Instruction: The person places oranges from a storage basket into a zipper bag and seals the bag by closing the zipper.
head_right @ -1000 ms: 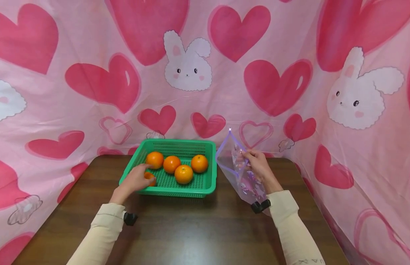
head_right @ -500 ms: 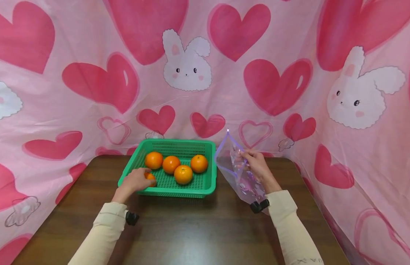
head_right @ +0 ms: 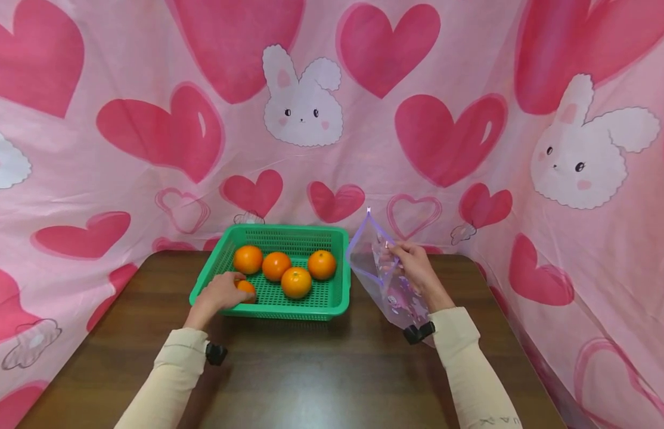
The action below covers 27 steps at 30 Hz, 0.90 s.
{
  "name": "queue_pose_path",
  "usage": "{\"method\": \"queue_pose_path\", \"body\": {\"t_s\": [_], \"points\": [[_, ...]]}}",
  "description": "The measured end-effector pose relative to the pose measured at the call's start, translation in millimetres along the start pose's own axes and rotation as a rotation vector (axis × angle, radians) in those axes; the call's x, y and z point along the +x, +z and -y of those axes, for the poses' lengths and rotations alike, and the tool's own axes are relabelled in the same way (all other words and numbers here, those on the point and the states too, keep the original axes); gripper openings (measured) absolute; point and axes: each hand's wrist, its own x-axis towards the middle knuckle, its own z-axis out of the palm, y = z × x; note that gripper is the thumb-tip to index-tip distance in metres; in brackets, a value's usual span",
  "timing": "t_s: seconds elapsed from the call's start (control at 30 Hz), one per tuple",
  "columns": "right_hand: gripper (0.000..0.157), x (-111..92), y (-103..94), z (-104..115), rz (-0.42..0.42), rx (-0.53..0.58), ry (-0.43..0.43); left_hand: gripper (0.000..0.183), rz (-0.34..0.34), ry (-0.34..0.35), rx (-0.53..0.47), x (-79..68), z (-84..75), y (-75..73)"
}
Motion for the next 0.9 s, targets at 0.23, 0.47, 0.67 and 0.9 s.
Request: {"method": "queue_pose_path", "body": {"t_s": [0.23,0.47,0.67,0.9], "points": [[0.020,2.1,1.4,-0.4,0.002,0.003,-0.006,0.064,-0.032,-0.009,-0.021,-1.3,-0.3,2.1],[0.020,3.5,2.3,-0.1,-0.005,0.009,0.008,0.066,-0.105,0.028,-0.044,-3.0,0.7,3.5],[0.022,4.5,3.5,-0.4,-0.015,0.012,0.023,0.062,-0.195,0.087,-0.079,-4.8,1.2,5.5],[0.022,5.2,4.3,1.4,-0.008,0.009,0.026,0.063,-0.276,0.144,-0.086,-4.5,2.8,7.0]]}}
